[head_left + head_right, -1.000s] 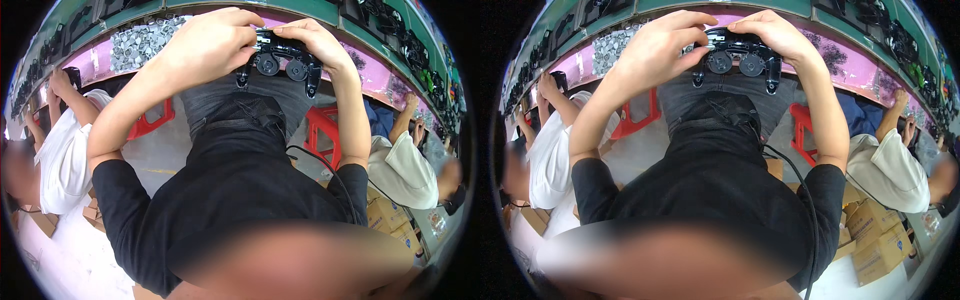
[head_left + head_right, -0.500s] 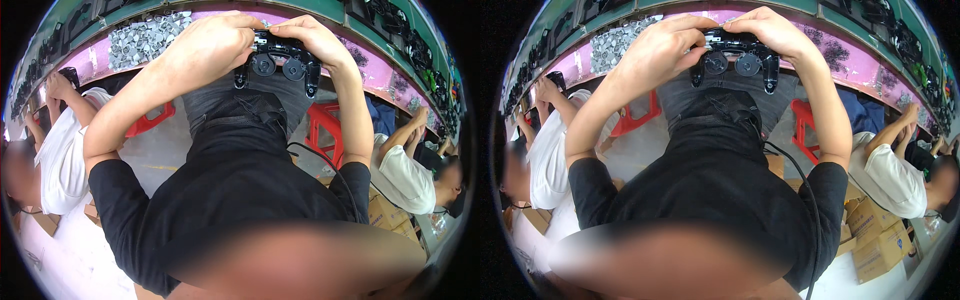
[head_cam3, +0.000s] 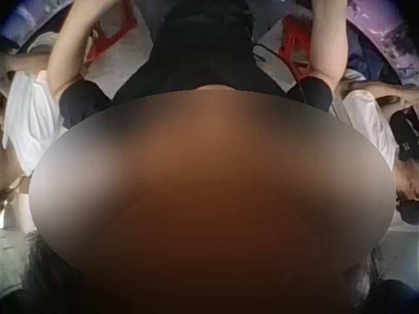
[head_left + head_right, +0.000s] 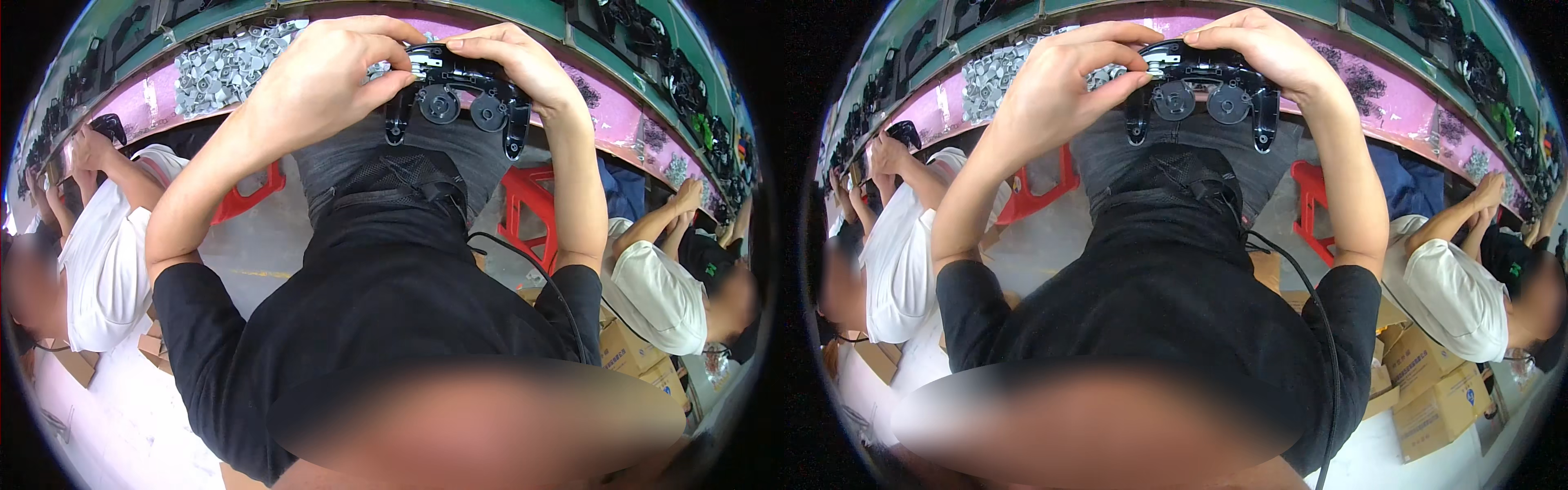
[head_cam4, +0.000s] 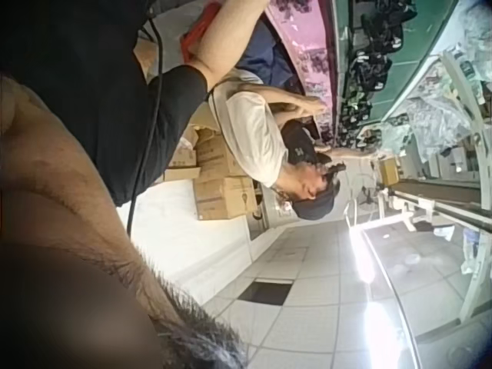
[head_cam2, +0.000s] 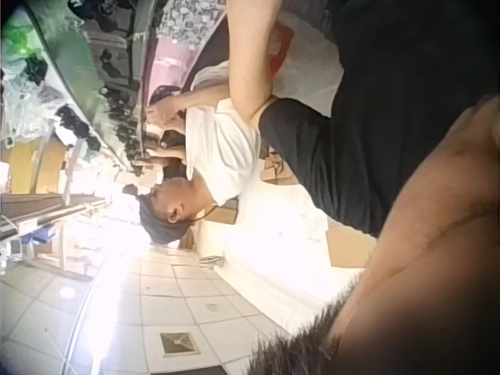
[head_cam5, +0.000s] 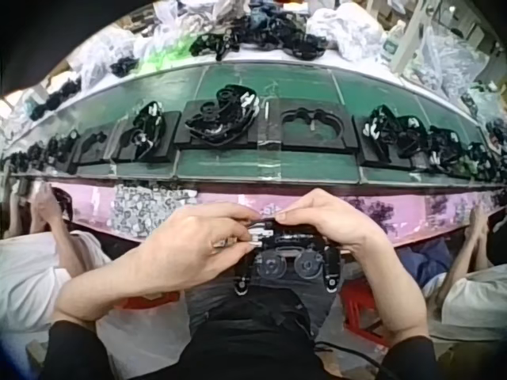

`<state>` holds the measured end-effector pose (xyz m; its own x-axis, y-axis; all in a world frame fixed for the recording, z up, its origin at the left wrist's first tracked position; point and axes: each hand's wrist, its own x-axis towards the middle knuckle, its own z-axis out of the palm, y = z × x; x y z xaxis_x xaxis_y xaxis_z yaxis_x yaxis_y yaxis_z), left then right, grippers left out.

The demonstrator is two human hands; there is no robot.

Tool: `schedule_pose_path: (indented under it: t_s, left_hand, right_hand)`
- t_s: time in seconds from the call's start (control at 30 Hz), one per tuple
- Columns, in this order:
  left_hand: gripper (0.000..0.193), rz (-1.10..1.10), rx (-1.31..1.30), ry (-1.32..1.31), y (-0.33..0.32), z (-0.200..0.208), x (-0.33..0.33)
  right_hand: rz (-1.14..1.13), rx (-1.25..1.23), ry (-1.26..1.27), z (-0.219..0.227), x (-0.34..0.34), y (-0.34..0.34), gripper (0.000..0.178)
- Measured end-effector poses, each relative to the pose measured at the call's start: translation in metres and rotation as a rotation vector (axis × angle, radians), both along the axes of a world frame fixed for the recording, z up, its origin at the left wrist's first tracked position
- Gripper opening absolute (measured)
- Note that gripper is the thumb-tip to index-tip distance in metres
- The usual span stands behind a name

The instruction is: Assembling components into electronic housings on a production line.

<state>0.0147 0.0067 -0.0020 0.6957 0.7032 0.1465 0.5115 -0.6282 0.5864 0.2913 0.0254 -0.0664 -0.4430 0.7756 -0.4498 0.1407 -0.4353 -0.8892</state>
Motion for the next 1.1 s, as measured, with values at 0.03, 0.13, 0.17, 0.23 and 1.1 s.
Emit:
schedule_pose_path:
  t_s: [0.03,0.13,0.17,0.23,1.1]
  left_hand:
    - [0.012,-0.002,0.007,-0.026,0.000,0.001,-0.001]
    - [0.012,0.002,0.016,-0.067,0.001,0.000,-0.005]
    - [0.012,0.006,0.015,-0.080,0.001,-0.001,-0.006]
    - [0.012,0.007,0.013,-0.086,0.001,-0.002,-0.007]
    - [0.012,-0.077,0.204,-0.052,-0.001,-0.007,-0.011]
  right_hand:
    - [0.006,0.002,-0.001,0.001,0.000,0.001,0.029]
    - [0.027,0.016,-0.005,0.013,-0.006,0.002,0.029]
    - [0.040,0.024,-0.007,0.016,-0.008,0.002,0.030]
    - [0.041,0.047,-0.020,0.017,-0.008,0.002,0.030]
    - [0.000,-0.021,-0.116,0.015,-0.014,0.000,0.030]
